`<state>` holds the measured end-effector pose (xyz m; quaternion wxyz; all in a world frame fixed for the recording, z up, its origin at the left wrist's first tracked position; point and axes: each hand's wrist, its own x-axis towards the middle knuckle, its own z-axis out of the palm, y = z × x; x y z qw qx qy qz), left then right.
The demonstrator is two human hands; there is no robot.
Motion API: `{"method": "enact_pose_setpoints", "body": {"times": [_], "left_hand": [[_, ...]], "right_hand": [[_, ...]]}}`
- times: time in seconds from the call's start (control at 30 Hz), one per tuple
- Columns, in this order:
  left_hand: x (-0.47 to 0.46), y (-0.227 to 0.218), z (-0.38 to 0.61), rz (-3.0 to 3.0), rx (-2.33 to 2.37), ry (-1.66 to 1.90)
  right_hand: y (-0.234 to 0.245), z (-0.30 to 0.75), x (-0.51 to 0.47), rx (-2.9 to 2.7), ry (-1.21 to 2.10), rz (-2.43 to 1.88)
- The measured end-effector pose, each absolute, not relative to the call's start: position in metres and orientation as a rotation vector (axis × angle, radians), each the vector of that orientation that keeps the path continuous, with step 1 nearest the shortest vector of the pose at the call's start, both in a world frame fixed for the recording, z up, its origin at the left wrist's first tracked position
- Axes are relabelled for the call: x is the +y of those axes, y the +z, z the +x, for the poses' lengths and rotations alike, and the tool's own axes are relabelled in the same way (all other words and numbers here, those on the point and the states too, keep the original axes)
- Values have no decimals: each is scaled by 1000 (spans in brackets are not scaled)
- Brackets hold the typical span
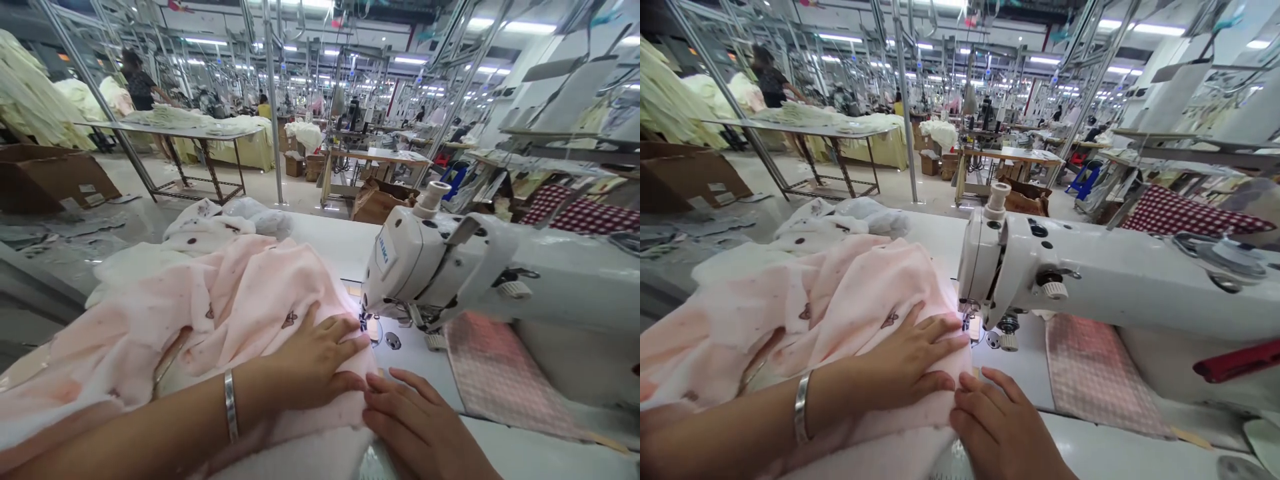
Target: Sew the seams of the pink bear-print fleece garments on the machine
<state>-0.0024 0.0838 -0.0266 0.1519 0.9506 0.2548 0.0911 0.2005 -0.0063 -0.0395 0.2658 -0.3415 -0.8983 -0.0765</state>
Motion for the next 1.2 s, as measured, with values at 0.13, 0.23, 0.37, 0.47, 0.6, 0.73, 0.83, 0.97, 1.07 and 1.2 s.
{"method": "enact_pose_setpoints", "body": {"times": [0.13,0.23,0.37,0.47,0.6,0.73,0.83,0.97,1.07,1.2], "left_hand": [[87,-22,-6,2677,681,275],[89,-20,-10,2605,655,337],[92,-22,-13,2576,623,366],[98,-25,-12,2623,557,344],[113,-28,-10,2713,523,333],[132,-30,-5,2774,528,394],[146,-29,0,2817,565,415],[160,-25,7,2839,673,370],[155,-26,8,2836,785,382],[116,-44,4,2882,946,329]], "right_hand": [[-31,205,-5,-2436,-160,-906],[-31,206,-8,-2394,-162,-943],[-42,203,-12,-2327,-144,-955],[-47,201,-10,-2366,-109,-964],[-45,201,3,-2383,-148,-1000],[-43,204,22,-2390,-143,-1083],[-45,207,33,-2449,-208,-1184],[-49,212,37,-2468,-352,-1301],[-42,208,35,-2471,-341,-1334],[-15,174,27,-2459,-119,-1069]]}}
